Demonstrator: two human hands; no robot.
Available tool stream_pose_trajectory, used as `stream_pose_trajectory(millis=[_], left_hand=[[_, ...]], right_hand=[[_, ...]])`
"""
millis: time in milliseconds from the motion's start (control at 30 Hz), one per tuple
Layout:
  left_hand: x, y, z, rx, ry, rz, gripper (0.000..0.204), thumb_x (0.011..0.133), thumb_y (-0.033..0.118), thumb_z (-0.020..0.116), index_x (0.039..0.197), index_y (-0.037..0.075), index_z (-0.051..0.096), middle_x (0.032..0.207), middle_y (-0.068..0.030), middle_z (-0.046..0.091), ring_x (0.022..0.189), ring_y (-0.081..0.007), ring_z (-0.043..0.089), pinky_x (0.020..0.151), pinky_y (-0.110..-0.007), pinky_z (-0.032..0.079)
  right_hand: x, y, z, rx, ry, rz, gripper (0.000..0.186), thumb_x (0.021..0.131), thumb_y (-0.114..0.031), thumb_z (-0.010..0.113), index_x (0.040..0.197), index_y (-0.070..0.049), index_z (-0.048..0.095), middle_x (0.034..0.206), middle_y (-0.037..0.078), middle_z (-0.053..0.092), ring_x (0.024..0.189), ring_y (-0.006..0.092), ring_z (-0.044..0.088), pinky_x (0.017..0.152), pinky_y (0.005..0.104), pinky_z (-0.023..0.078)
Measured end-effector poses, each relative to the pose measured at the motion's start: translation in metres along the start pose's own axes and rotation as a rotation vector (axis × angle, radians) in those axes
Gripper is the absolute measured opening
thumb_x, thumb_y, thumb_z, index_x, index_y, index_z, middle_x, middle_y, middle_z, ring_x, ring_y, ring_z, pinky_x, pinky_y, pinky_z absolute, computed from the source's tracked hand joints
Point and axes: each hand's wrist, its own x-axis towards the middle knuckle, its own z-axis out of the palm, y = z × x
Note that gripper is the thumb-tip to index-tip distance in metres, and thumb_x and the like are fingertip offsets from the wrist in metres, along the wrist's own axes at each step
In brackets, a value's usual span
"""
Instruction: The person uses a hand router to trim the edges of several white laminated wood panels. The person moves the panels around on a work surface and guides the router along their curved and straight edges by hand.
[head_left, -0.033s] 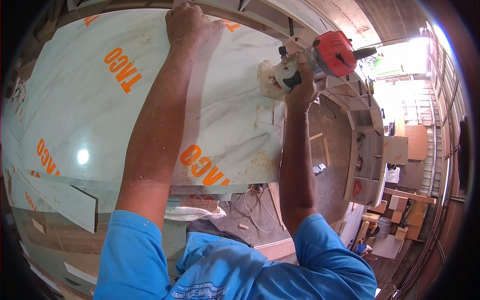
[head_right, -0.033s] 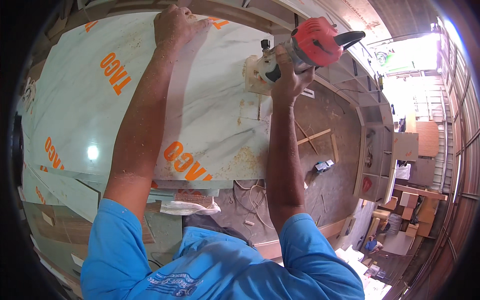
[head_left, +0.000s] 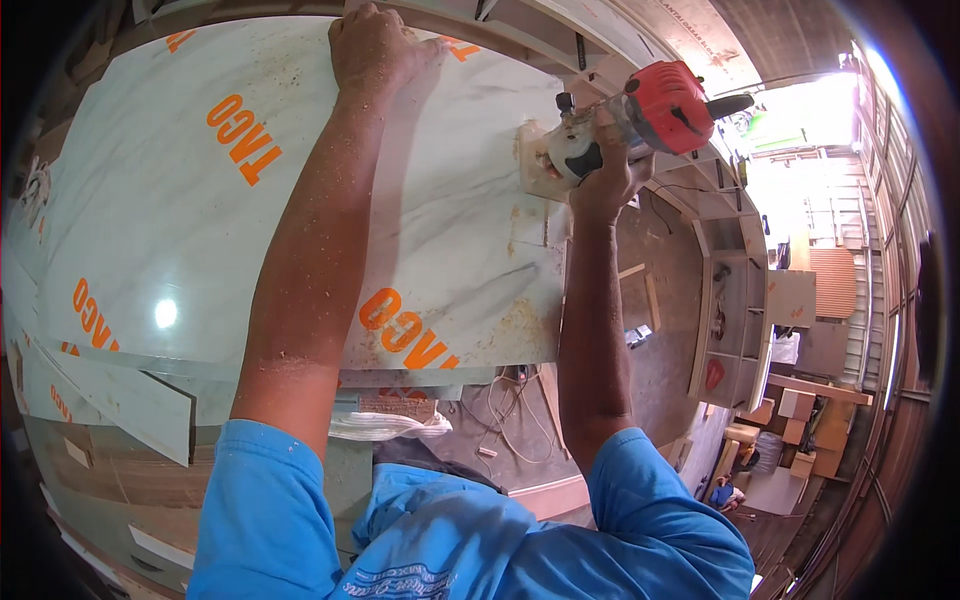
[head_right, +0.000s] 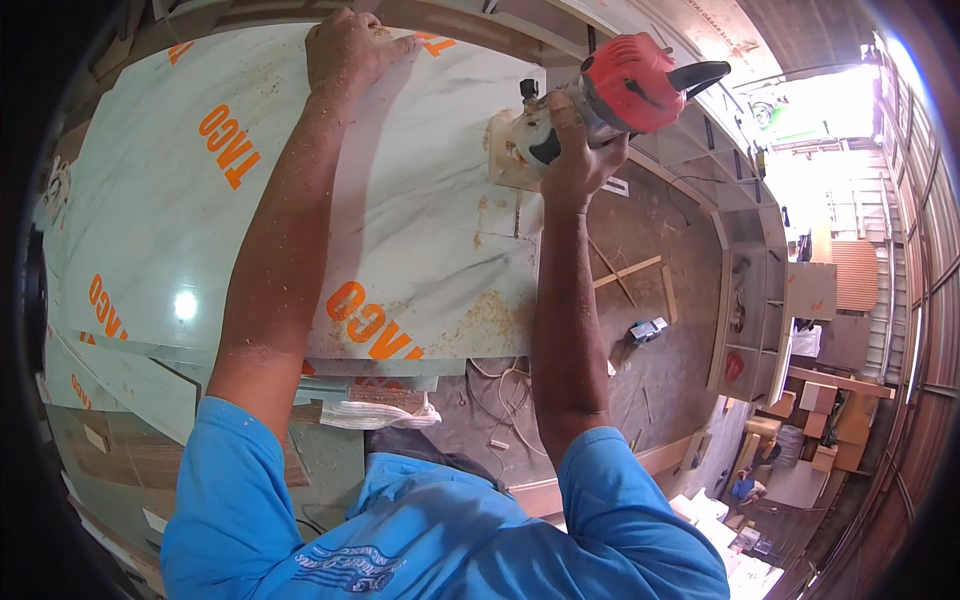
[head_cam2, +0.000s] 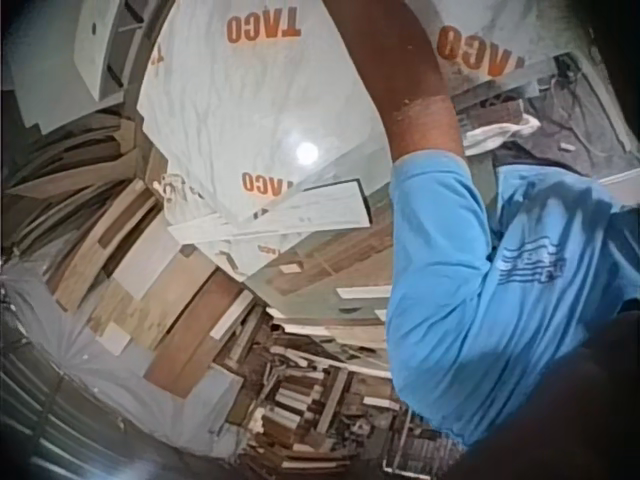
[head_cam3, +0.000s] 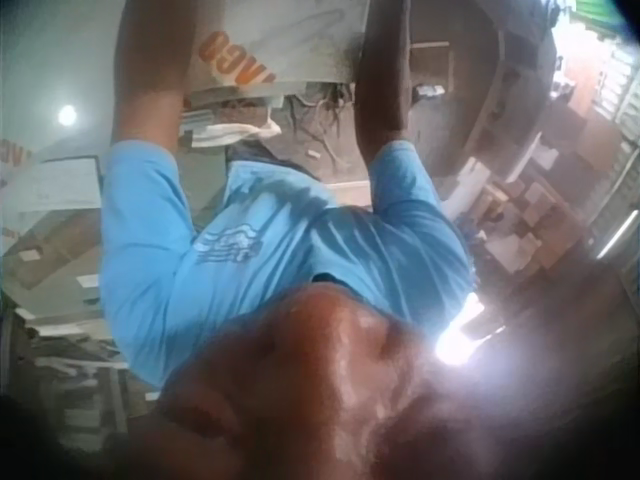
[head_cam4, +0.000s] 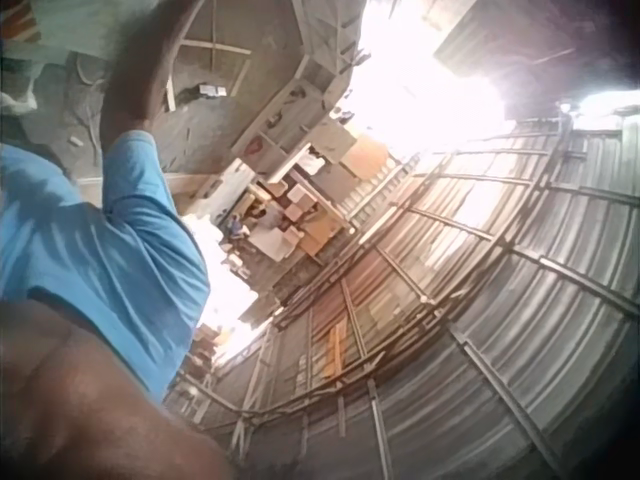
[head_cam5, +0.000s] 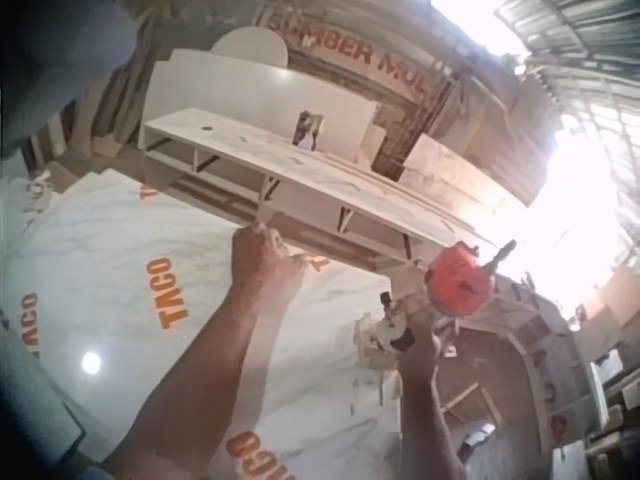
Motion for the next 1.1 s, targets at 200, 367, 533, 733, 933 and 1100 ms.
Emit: stream_pose_trajectory(millis=[200, 367, 533, 733, 933, 1100], left_hand=[[-0.008, 0.006, 0.001, -0.058, 0.184, -0.069, 0.047, 0.067, 0.041, 0.09, 0.08, -0.002, 0.074, 0.091, -0.0197, 0.072, 0.095, -0.0366, 0.067, 0.093, -0.044, 0.051], [-0.003, 0.006, -0.006, -0.143, 0.081, -0.109, 0.043, 0.067, 0.037, 0.092, 0.068, -0.001, 0.071, 0.077, -0.0185, 0.072, 0.083, -0.0349, 0.07, 0.084, -0.044, 0.055], [0.0, 0.005, -0.009, -0.119, -0.004, -0.141, 0.042, 0.066, 0.035, 0.091, 0.069, -0.001, 0.071, 0.078, -0.0192, 0.073, 0.08, -0.0341, 0.071, 0.079, -0.042, 0.056], [-0.012, 0.023, -0.024, -0.169, 0.097, -0.15, 0.033, 0.068, 0.026, 0.088, 0.073, -0.002, 0.072, 0.079, -0.0203, 0.073, 0.079, -0.0339, 0.073, 0.079, -0.041, 0.057], [-0.011, 0.022, -0.022, -0.264, 0.074, -0.191, 0.032, 0.069, 0.023, 0.087, 0.081, -0.003, 0.073, 0.083, -0.0211, 0.073, 0.086, -0.0326, 0.073, 0.084, -0.04, 0.058], [-0.003, 0.01, -0.012, -0.083, 0.054, -0.121, 0.036, 0.069, 0.026, 0.089, 0.084, -0.004, 0.074, 0.084, -0.0205, 0.074, 0.087, -0.0325, 0.073, 0.085, -0.039, 0.058]], right_hand=[[-0.013, -0.011, -0.005, 0.074, 0.013, 0.1, 0.058, 0.074, -0.013, 0.084, 0.125, 0.0, 0.06, 0.111, 0.008, 0.066, 0.097, 0.0191, 0.064, 0.092, 0.0352, 0.051], [-0.026, -0.024, -0.012, 0.039, 0.029, 0.14, 0.055, 0.075, -0.011, 0.083, 0.123, 0.001, 0.06, 0.108, 0.009, 0.067, 0.095, 0.0194, 0.065, 0.091, 0.0347, 0.052], [-0.041, -0.035, -0.019, 0.057, 0.016, 0.172, 0.051, 0.075, -0.01, 0.083, 0.119, 0.002, 0.062, 0.104, 0.009, 0.067, 0.093, 0.02, 0.066, 0.088, 0.0342, 0.053], [-0.055, -0.044, -0.023, -0.153, 0.033, -0.013, 0.034, 0.083, -0.017, 0.074, 0.109, 0.004, 0.064, 0.1, 0.01, 0.068, 0.087, 0.0187, 0.067, 0.08, 0.0335, 0.058], [-0.063, -0.056, -0.029, -0.041, -0.013, 0.101, 0.037, 0.081, -0.021, 0.074, 0.108, 0.004, 0.065, 0.096, 0.012, 0.07, 0.083, 0.0198, 0.068, 0.077, 0.0338, 0.058], [-0.07, -0.06, -0.028, -0.064, 0.009, 0.058, 0.037, 0.079, -0.021, 0.073, 0.105, 0.004, 0.066, 0.093, 0.013, 0.071, 0.079, 0.0209, 0.069, 0.074, 0.0343, 0.059]])
